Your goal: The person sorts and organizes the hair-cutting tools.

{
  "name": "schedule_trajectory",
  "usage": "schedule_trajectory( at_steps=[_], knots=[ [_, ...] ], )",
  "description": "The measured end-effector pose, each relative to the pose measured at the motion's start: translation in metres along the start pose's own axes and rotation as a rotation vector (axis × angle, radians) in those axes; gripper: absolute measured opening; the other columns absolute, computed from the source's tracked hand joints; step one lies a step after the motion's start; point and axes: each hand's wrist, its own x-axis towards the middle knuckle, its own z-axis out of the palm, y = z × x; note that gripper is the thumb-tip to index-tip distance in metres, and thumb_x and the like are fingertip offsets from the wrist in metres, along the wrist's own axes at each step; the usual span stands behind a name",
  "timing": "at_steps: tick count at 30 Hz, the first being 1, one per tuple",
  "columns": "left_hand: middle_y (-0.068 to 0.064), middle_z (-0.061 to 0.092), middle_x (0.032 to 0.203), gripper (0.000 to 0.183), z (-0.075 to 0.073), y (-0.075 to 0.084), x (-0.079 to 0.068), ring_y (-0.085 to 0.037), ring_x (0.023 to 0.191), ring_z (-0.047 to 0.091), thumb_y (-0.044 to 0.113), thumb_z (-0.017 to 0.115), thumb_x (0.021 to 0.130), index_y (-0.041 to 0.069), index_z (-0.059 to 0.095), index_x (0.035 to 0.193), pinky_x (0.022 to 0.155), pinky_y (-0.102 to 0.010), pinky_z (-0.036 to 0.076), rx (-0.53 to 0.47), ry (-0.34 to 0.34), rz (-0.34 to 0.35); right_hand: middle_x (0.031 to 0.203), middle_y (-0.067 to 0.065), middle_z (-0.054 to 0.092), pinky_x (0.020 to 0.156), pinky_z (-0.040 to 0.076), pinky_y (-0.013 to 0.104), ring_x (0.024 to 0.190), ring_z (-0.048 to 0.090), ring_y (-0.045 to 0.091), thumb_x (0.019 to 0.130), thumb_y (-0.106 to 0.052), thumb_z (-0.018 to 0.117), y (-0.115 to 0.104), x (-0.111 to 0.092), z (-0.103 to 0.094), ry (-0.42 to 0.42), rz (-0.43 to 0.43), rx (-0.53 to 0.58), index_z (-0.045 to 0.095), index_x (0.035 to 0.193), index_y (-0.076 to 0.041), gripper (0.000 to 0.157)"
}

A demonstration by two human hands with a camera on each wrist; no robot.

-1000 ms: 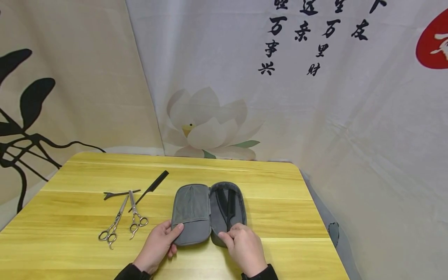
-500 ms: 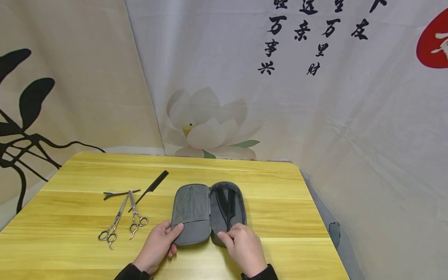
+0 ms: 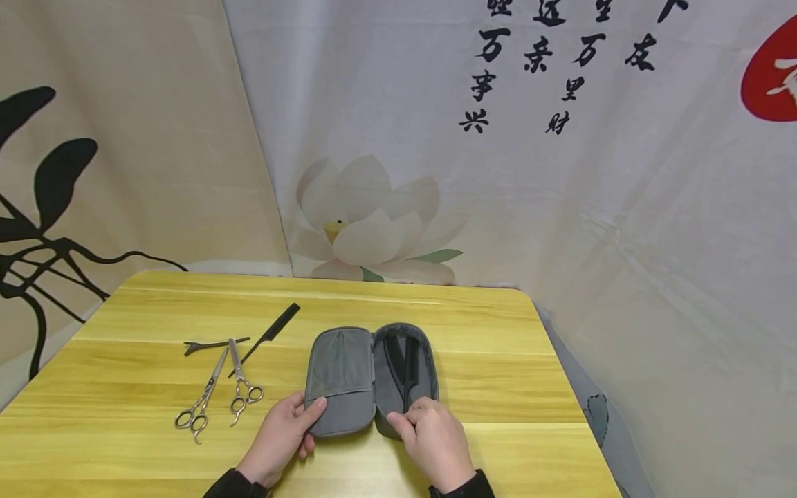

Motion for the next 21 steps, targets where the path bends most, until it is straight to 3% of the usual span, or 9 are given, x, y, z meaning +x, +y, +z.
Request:
schedule_trajectory(
  at_steps=[21],
  knots=[
    [-0.009,0.066,0.077,0.052,-0.0007,0.0007,0.0000,-0.014,0.042,0.052,0.032,0.064,0.097,-0.005,0.051,0.132,0.034,-0.023,0.044,0.004,0.009,-0.005,0.076,-0.012,0.059,0.054,0.051,0.026,0.066,0.054,0.003,0.090,-0.036,0.072,-0.0018,0.0008,-0.0013,-0.014,0.024,0.019,0.070,0.060,-0.022,0.033]
  ],
)
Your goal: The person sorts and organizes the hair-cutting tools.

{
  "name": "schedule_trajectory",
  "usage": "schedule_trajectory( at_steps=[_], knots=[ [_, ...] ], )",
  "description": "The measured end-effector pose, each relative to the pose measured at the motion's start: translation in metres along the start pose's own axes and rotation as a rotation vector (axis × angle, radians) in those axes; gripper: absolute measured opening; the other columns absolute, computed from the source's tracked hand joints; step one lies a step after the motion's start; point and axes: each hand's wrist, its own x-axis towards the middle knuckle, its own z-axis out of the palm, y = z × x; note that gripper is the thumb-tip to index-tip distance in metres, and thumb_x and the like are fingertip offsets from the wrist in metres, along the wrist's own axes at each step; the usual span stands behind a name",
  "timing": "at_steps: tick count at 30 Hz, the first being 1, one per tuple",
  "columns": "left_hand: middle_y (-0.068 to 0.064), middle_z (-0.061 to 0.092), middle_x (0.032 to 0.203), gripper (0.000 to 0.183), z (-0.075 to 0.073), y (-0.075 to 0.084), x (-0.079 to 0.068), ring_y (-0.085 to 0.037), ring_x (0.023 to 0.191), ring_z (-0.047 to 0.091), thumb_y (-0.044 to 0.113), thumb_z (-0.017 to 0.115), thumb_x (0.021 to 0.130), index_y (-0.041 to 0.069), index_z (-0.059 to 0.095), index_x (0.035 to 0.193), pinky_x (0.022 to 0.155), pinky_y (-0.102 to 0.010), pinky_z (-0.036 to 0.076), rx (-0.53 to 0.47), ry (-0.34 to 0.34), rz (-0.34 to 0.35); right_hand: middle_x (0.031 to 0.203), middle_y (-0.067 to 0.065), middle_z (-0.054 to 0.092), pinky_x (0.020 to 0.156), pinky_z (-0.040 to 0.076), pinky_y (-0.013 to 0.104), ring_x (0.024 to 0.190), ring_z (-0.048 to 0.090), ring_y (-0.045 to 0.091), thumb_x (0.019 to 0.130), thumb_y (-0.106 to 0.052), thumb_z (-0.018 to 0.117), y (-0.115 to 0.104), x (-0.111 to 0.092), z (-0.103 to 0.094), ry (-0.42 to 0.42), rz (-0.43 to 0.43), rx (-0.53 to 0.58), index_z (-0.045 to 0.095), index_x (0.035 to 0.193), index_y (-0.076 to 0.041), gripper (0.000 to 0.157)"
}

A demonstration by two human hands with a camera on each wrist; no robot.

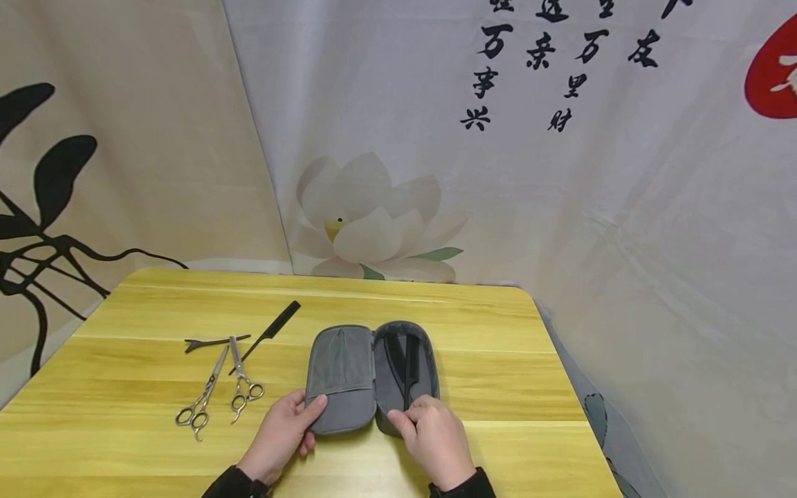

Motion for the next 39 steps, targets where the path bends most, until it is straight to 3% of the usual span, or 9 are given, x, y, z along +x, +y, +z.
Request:
schedule_trajectory(
  at_steps=[8,12,15,19,23,25,28,32,39],
  knots=[
    [-0.011,0.067,0.080,0.050,-0.002,0.001,0.000,-0.014,0.042,0.052,0.029,0.065,0.097,-0.007,0.051,0.128,0.034,-0.022,0.044,-0.025,0.005,0.006,0.076,-0.012,0.058,0.055,0.051,0.025,0.065,0.053,0.002,0.091,-0.037,0.071,0.001,0.000,0.001,-0.010,0.005,-0.005,0.071,0.062,-0.024,0.032],
    [-0.014,0.068,0.095,0.049,-0.005,0.002,0.000,-0.016,0.045,0.053,0.025,0.065,0.097,-0.008,0.049,0.130,0.034,-0.023,0.045,-0.025,0.053,0.014,0.076,-0.012,0.058,0.055,0.050,0.025,0.065,0.053,0.003,0.092,-0.037,0.070,0.003,-0.001,0.002,-0.021,0.009,0.002,0.072,0.063,-0.023,0.032],
    [-0.015,0.066,0.105,0.047,-0.009,0.006,0.000,-0.020,0.046,0.055,0.022,0.066,0.097,-0.004,0.050,0.133,0.033,-0.025,0.045,0.033,0.111,0.034,0.076,-0.012,0.057,0.055,0.050,0.025,0.065,0.052,0.002,0.092,-0.037,0.070,0.004,-0.001,0.002,-0.021,0.007,0.010,0.072,0.063,-0.024,0.032],
    [-0.012,0.063,0.115,0.047,-0.025,0.020,0.000,-0.025,0.052,0.058,0.024,0.066,0.097,0.002,0.051,0.136,0.040,-0.030,0.049,0.287,0.205,0.116,0.075,-0.012,0.057,0.055,0.050,0.025,0.065,0.052,0.002,0.092,-0.038,0.070,0.005,0.000,0.003,-0.014,-0.004,0.016,0.071,0.063,-0.024,0.032],
    [-0.015,0.063,0.120,0.051,-0.053,0.037,0.006,-0.027,0.077,0.063,0.029,0.065,0.097,-0.001,0.052,0.136,0.064,-0.040,0.053,0.656,0.311,0.246,0.076,-0.014,0.057,0.056,0.050,0.025,0.066,0.052,0.001,0.092,-0.039,0.069,0.007,-0.001,0.003,-0.010,-0.005,0.021,0.073,0.065,-0.025,0.031],
    [-0.018,0.062,0.122,0.053,-0.067,0.046,0.013,-0.028,0.086,0.062,0.031,0.064,0.098,-0.003,0.051,0.137,0.069,-0.044,0.051,0.779,0.333,0.302,0.076,-0.014,0.057,0.056,0.051,0.024,0.067,0.053,0.001,0.092,-0.040,0.070,0.007,-0.001,0.003,-0.002,0.005,0.029,0.074,0.068,-0.027,0.027],
    [-0.022,0.060,0.125,0.054,-0.088,0.056,0.026,-0.033,0.093,0.061,0.032,0.061,0.099,-0.005,0.049,0.138,0.071,-0.049,0.051,0.840,0.297,0.341,0.078,-0.016,0.057,0.056,0.051,0.023,0.067,0.053,-0.001,0.091,-0.039,0.071,0.006,0.000,0.001,0.026,0.026,0.039,0.074,0.073,-0.030,0.020],
    [-0.028,0.060,0.121,0.052,-0.111,0.064,0.050,-0.038,0.100,0.058,0.027,0.060,0.100,-0.009,0.049,0.136,0.079,-0.051,0.052,0.931,0.214,0.322,0.079,-0.018,0.056,0.055,0.050,0.022,0.066,0.052,-0.002,0.089,-0.036,0.074,0.005,0.001,0.001,0.078,0.037,0.036,0.072,0.074,-0.031,0.016],
    [-0.027,0.066,0.101,0.046,-0.130,0.075,0.091,-0.035,0.081,0.062,0.024,0.071,0.091,-0.014,0.061,0.115,0.072,-0.050,0.054,1.189,0.127,0.228,0.079,-0.018,0.057,0.052,0.049,0.021,0.063,0.050,-0.004,0.086,-0.031,0.078,0.005,0.001,-0.001,0.131,0.021,0.026,0.070,0.071,-0.031,0.017]
  ],
)
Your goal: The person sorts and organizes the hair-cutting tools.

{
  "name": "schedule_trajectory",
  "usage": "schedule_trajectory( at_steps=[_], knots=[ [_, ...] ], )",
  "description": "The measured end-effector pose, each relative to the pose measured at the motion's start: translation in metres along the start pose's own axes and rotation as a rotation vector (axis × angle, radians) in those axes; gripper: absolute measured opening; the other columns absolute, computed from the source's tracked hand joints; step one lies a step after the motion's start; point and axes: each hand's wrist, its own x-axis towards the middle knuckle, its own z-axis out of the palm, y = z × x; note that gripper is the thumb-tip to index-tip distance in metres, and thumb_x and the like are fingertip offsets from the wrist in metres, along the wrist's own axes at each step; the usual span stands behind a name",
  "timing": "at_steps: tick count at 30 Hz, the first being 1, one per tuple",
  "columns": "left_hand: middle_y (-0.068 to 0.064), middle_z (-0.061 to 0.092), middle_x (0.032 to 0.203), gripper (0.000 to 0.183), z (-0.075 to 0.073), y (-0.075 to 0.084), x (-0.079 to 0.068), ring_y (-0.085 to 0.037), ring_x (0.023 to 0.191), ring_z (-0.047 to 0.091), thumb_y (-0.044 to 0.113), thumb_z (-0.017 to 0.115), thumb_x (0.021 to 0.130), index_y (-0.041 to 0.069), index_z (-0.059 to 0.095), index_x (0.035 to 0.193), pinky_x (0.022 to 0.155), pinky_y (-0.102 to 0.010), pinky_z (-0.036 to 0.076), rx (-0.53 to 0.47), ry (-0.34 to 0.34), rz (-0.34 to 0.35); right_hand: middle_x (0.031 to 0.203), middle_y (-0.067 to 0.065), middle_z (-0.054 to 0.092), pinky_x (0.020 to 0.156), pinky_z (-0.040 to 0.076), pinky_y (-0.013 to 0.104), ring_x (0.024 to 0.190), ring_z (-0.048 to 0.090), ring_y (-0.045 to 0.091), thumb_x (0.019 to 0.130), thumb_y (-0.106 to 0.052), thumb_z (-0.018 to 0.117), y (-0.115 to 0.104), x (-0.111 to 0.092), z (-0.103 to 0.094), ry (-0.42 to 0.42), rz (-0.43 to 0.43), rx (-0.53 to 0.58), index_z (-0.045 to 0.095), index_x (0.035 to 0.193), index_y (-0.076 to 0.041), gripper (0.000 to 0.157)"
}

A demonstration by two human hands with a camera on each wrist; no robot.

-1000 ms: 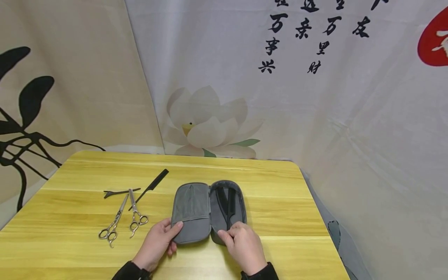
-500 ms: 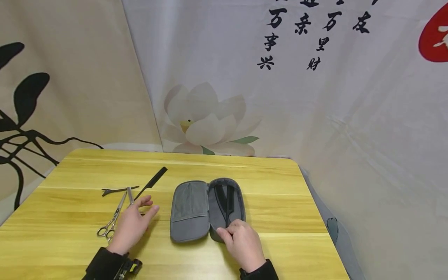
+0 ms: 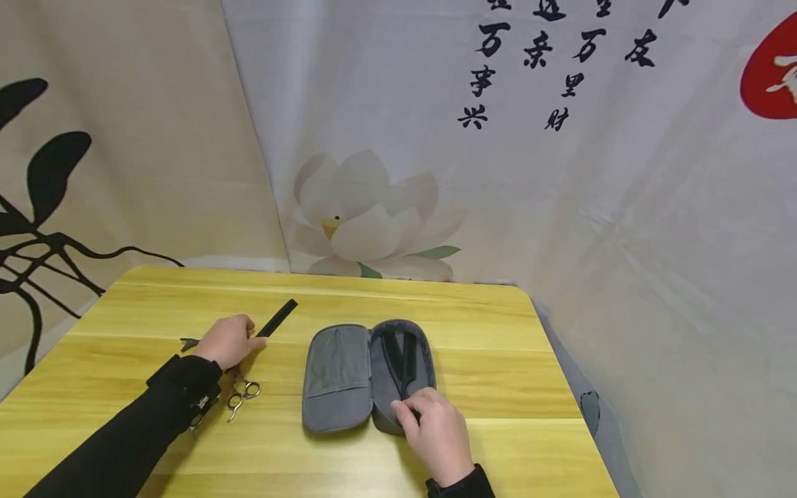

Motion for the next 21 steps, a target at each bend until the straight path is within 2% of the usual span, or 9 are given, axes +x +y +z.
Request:
schedule_trajectory(
  at_steps=[5,10,16,21],
  knots=[
    [-0.018,0.066,0.080,0.031,-0.002,-0.003,0.010,-0.026,0.065,0.057,0.021,0.078,0.085,-0.008,0.068,0.091,0.061,-0.042,0.051,0.033,-0.048,0.003,0.079,-0.018,0.057,0.051,0.047,0.021,0.062,0.049,-0.004,0.086,-0.031,0.078,-0.001,0.001,0.000,-0.002,0.001,0.004,0.071,0.071,-0.030,0.016],
    [-0.012,0.065,0.072,0.022,-0.001,-0.002,0.016,-0.022,0.062,0.054,0.018,0.078,0.084,-0.001,0.071,0.074,0.058,-0.038,0.048,0.009,-0.080,0.000,0.079,-0.018,0.057,0.050,0.047,0.020,0.061,0.049,-0.003,0.086,-0.030,0.078,-0.003,0.002,-0.002,-0.004,0.003,0.004,0.071,0.071,-0.030,0.016],
    [-0.009,0.070,0.076,0.012,0.002,0.002,0.019,-0.019,0.062,0.057,0.013,0.077,0.085,0.001,0.076,0.080,0.060,-0.037,0.052,-0.013,-0.109,0.015,0.079,-0.018,0.057,0.050,0.047,0.021,0.061,0.049,-0.003,0.086,-0.031,0.079,-0.003,0.001,-0.002,-0.006,0.007,0.000,0.071,0.071,-0.030,0.016],
    [-0.009,0.064,0.077,0.010,0.003,0.011,0.018,-0.022,0.065,0.054,0.007,0.071,0.086,-0.002,0.068,0.082,0.063,-0.038,0.050,0.041,-0.152,0.032,0.078,-0.018,0.057,0.051,0.047,0.021,0.062,0.049,-0.003,0.086,-0.031,0.078,-0.002,0.000,-0.002,-0.012,0.012,0.002,0.070,0.070,-0.031,0.018]
  ],
)
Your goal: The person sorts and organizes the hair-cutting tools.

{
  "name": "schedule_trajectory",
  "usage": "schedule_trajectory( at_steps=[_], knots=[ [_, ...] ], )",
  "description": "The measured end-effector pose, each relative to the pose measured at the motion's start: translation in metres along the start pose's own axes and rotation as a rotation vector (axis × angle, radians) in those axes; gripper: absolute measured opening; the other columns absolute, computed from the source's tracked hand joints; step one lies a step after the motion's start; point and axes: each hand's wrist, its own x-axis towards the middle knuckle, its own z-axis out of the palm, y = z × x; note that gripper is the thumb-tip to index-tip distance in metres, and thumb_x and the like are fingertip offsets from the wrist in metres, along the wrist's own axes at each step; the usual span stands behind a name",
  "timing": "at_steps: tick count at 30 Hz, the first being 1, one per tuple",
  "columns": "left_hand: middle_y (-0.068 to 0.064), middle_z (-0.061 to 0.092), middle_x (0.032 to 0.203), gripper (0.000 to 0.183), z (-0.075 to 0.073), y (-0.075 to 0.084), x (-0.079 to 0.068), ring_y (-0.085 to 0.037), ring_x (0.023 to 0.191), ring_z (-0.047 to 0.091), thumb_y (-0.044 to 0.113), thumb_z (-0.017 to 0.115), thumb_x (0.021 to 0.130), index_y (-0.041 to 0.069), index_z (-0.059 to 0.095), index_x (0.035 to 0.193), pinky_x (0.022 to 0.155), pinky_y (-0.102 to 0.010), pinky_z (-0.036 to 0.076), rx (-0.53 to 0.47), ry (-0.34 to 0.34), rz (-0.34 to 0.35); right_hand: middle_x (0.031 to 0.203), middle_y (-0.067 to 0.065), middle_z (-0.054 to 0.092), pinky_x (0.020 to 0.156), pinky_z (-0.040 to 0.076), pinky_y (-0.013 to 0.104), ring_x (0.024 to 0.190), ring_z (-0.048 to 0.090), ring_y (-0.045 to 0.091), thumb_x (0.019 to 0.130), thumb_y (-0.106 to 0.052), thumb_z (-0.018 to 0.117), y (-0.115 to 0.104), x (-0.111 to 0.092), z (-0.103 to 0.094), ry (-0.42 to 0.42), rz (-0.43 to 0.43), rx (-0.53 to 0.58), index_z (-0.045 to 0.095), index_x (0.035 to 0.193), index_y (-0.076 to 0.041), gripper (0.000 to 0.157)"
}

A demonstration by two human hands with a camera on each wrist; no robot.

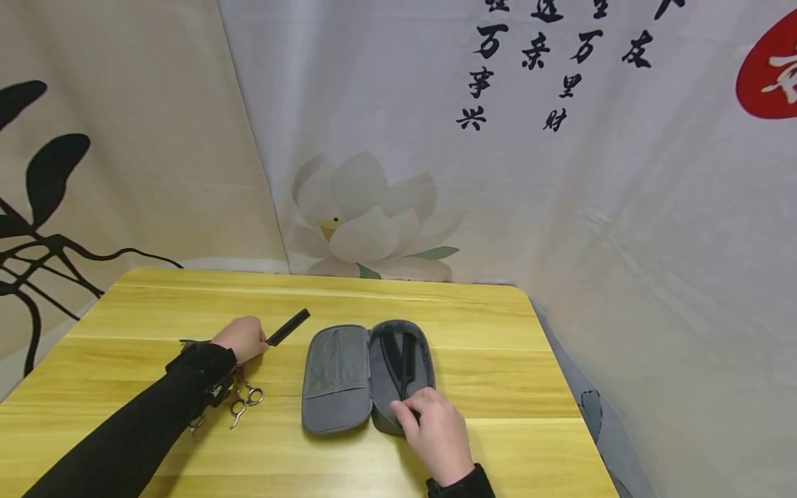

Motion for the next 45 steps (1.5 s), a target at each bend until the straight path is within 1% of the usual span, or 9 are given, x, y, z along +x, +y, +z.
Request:
schedule_trajectory(
  at_steps=[8,12,17,21,27,34,37,41,45],
  knots=[
    [-0.017,0.064,0.088,0.013,0.008,0.008,-0.003,-0.027,0.070,0.053,-0.002,0.052,0.094,-0.006,0.065,0.092,0.067,-0.040,0.048,0.036,-0.009,0.017,0.079,-0.018,0.057,0.050,0.046,0.020,0.061,0.048,-0.003,0.087,-0.030,0.078,0.000,-0.001,0.002,0.000,-0.003,0.011,0.069,0.070,-0.031,0.019],
    [-0.018,0.066,0.098,0.018,0.006,0.012,-0.007,-0.025,0.074,0.055,0.007,0.056,0.098,-0.006,0.065,0.104,0.067,-0.039,0.048,-0.063,0.021,-0.009,0.079,-0.019,0.057,0.050,0.046,0.020,0.061,0.048,-0.004,0.086,-0.029,0.078,0.000,-0.001,0.003,0.008,-0.011,0.020,0.069,0.071,-0.031,0.018],
    [-0.016,0.063,0.096,0.019,-0.008,0.018,-0.018,-0.024,0.073,0.052,0.012,0.052,0.103,-0.005,0.060,0.110,0.063,-0.036,0.043,-0.242,0.165,-0.004,0.080,-0.019,0.057,0.050,0.045,0.020,0.061,0.047,-0.004,0.088,-0.029,0.077,-0.001,0.000,0.002,-0.002,0.001,0.035,0.069,0.071,-0.032,0.019],
    [-0.019,0.059,0.103,0.025,-0.015,0.022,-0.035,-0.025,0.067,0.053,0.016,0.049,0.106,-0.004,0.053,0.119,0.054,-0.033,0.046,-0.512,0.273,0.006,0.080,-0.019,0.056,0.049,0.044,0.020,0.061,0.047,-0.004,0.089,-0.029,0.076,-0.002,0.001,0.002,0.001,0.001,0.039,0.068,0.070,-0.032,0.021],
    [-0.015,0.062,0.100,0.027,-0.001,0.033,-0.070,-0.020,0.067,0.056,0.019,0.047,0.107,-0.005,0.046,0.118,0.053,-0.026,0.055,-1.076,0.296,0.061,0.080,-0.019,0.057,0.050,0.044,0.020,0.061,0.047,-0.003,0.088,-0.027,0.077,-0.002,0.002,0.002,0.020,-0.006,0.039,0.066,0.069,-0.032,0.023],
    [-0.014,0.061,0.105,0.029,0.033,0.061,-0.108,-0.017,0.074,0.060,0.017,0.049,0.106,-0.008,0.044,0.120,0.059,-0.024,0.056,-1.415,0.303,0.095,0.080,-0.018,0.057,0.050,0.045,0.020,0.061,0.047,-0.004,0.087,-0.025,0.078,-0.003,0.001,0.002,0.041,-0.008,0.052,0.068,0.069,-0.030,0.022],
    [-0.018,0.061,0.107,0.029,0.044,0.078,-0.116,-0.024,0.077,0.062,0.017,0.050,0.105,-0.009,0.046,0.118,0.062,-0.027,0.058,-1.466,0.320,0.089,0.080,-0.018,0.057,0.049,0.044,0.019,0.060,0.046,-0.004,0.086,-0.023,0.079,-0.001,0.001,0.002,0.062,-0.024,0.058,0.067,0.068,-0.029,0.022],
    [-0.026,0.061,0.108,0.031,0.055,0.099,-0.121,-0.031,0.077,0.064,0.019,0.055,0.103,-0.012,0.054,0.108,0.062,-0.032,0.060,-1.443,0.361,0.089,0.079,-0.018,0.057,0.049,0.043,0.019,0.060,0.046,-0.003,0.088,-0.025,0.077,0.001,0.002,0.001,0.081,-0.044,0.059,0.066,0.070,-0.030,0.022],
    [-0.025,0.065,0.091,0.033,0.063,0.118,-0.124,-0.033,0.068,0.063,0.020,0.064,0.098,-0.012,0.061,0.096,0.060,-0.034,0.060,-1.400,0.358,0.064,0.078,-0.017,0.057,0.049,0.043,0.020,0.060,0.046,-0.002,0.092,-0.029,0.073,0.001,0.002,0.000,0.095,-0.075,0.087,0.067,0.073,-0.029,0.019]
  ],
)
